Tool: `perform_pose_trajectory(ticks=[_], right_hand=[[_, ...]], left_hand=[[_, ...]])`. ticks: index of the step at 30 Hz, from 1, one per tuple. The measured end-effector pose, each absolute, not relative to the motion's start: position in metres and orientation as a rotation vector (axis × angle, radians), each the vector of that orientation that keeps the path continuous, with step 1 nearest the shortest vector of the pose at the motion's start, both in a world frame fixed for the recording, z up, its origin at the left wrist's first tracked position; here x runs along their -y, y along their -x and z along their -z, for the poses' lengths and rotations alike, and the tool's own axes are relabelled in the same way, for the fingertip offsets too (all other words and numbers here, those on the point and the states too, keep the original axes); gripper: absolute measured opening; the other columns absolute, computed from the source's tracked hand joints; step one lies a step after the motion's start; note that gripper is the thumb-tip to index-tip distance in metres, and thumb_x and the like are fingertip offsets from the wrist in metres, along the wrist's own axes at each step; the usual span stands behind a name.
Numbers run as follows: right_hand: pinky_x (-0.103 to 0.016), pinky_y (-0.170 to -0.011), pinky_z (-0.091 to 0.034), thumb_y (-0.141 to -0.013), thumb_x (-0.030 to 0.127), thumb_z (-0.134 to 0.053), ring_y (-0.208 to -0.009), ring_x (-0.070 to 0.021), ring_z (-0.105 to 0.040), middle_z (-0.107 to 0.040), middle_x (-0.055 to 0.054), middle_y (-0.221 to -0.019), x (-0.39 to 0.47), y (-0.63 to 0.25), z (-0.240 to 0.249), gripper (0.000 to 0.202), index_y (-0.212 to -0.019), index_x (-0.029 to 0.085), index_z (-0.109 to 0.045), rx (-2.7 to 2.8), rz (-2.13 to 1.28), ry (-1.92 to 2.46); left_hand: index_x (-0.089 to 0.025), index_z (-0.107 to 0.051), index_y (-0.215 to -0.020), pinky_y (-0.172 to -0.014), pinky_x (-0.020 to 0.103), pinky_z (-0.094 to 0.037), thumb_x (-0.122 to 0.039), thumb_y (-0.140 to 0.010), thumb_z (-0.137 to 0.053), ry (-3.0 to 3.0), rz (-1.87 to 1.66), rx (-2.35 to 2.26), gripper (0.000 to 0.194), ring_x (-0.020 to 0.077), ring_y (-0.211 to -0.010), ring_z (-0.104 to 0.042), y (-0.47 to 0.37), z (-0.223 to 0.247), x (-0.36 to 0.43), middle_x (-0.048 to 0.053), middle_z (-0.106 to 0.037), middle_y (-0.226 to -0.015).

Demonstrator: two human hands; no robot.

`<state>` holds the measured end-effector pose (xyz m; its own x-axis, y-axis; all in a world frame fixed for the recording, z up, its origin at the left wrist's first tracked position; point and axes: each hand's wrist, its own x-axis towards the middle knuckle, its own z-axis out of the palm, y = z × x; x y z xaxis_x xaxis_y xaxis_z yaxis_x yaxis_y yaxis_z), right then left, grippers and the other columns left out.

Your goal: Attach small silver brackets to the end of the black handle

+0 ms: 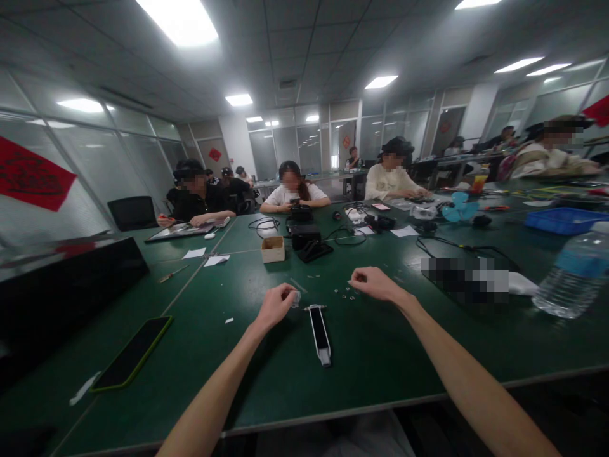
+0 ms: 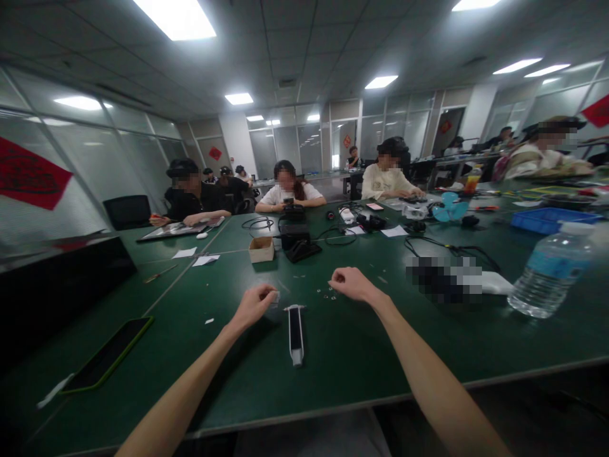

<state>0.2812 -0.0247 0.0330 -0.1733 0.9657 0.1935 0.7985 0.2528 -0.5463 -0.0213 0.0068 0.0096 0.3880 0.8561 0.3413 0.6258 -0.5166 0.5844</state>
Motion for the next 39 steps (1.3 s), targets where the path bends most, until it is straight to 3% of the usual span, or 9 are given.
perform_pose_trajectory(ticks=[3, 8, 16, 28, 35, 39], right_hand=[[-0.027, -0.064, -0.041, -0.081, 0.037, -0.05, -0.07, -0.0151, -0.055, -0.063, -0.005, -0.079, 0.022, -0.274, -0.024, 0.024, -0.078, 0.016, -0.062, 2.066, -0.424, 1.629], [-0.027, -0.068, -0.044, -0.079, 0.03, -0.052, -0.076, -0.0145, -0.055, -0.062, -0.007, -0.095, 0.024, -0.255, -0.015, 0.016, -0.075, 0.016, -0.059, 2.135, -0.456, 1.496], [-0.027, -0.066, -0.045, -0.079, 0.034, -0.054, -0.076, -0.0155, -0.056, -0.061, -0.005, -0.09, 0.031, -0.241, -0.011, 0.02, -0.085, 0.017, -0.061, 2.199, -0.659, 1.518], [-0.028, -0.068, -0.044, -0.084, 0.042, -0.051, -0.077, -0.0159, -0.056, -0.061, -0.003, -0.087, 0.031, -0.235, -0.009, 0.028, -0.087, 0.018, -0.063, 2.299, -0.57, 1.439], [-0.028, -0.068, -0.045, -0.085, 0.044, -0.052, -0.076, -0.0156, -0.056, -0.061, -0.003, -0.087, 0.032, -0.229, -0.006, 0.028, -0.089, 0.019, -0.063, 2.306, -0.611, 1.357], [-0.027, -0.066, -0.046, -0.086, 0.043, -0.052, -0.076, -0.0153, -0.057, -0.061, -0.003, -0.089, 0.032, -0.227, -0.004, 0.027, -0.091, 0.019, -0.063, 2.285, -0.654, 1.348]], left_hand=[[-0.015, -0.065, -0.096, -0.061, 0.025, -0.045, -0.027, -0.081, -0.049, -2.273, -0.789, -1.299, 0.025, 0.0158, -0.065, -0.062, 0.026, -0.007, -0.012, 0.003, -0.068, -0.075], [-0.015, -0.064, -0.09, -0.055, 0.024, -0.046, -0.027, -0.079, -0.051, -2.216, -0.611, -1.239, 0.022, 0.0147, -0.058, -0.061, 0.031, -0.007, -0.013, 0.003, -0.067, -0.071], [-0.014, -0.063, -0.087, -0.049, 0.021, -0.043, -0.025, -0.078, -0.051, -2.175, -0.468, -1.173, 0.019, 0.0116, -0.049, -0.056, 0.032, -0.005, -0.014, 0.001, -0.062, -0.062], [-0.012, -0.061, -0.089, -0.046, 0.019, -0.04, -0.025, -0.077, -0.051, -2.087, -0.395, -1.131, 0.02, 0.0112, -0.047, -0.054, 0.033, -0.002, -0.015, 0.0, -0.059, -0.056], [-0.014, -0.06, -0.09, -0.048, 0.02, -0.04, -0.024, -0.079, -0.05, -2.165, -0.383, -1.16, 0.018, 0.0112, -0.048, -0.054, 0.028, -0.002, -0.012, 0.0, -0.062, -0.063], [-0.017, -0.06, -0.091, -0.058, 0.023, -0.043, -0.025, -0.083, -0.048, -2.368, -0.439, -1.161, 0.017, 0.015, -0.065, -0.06, 0.024, -0.005, -0.006, 0.003, -0.066, -0.077]])
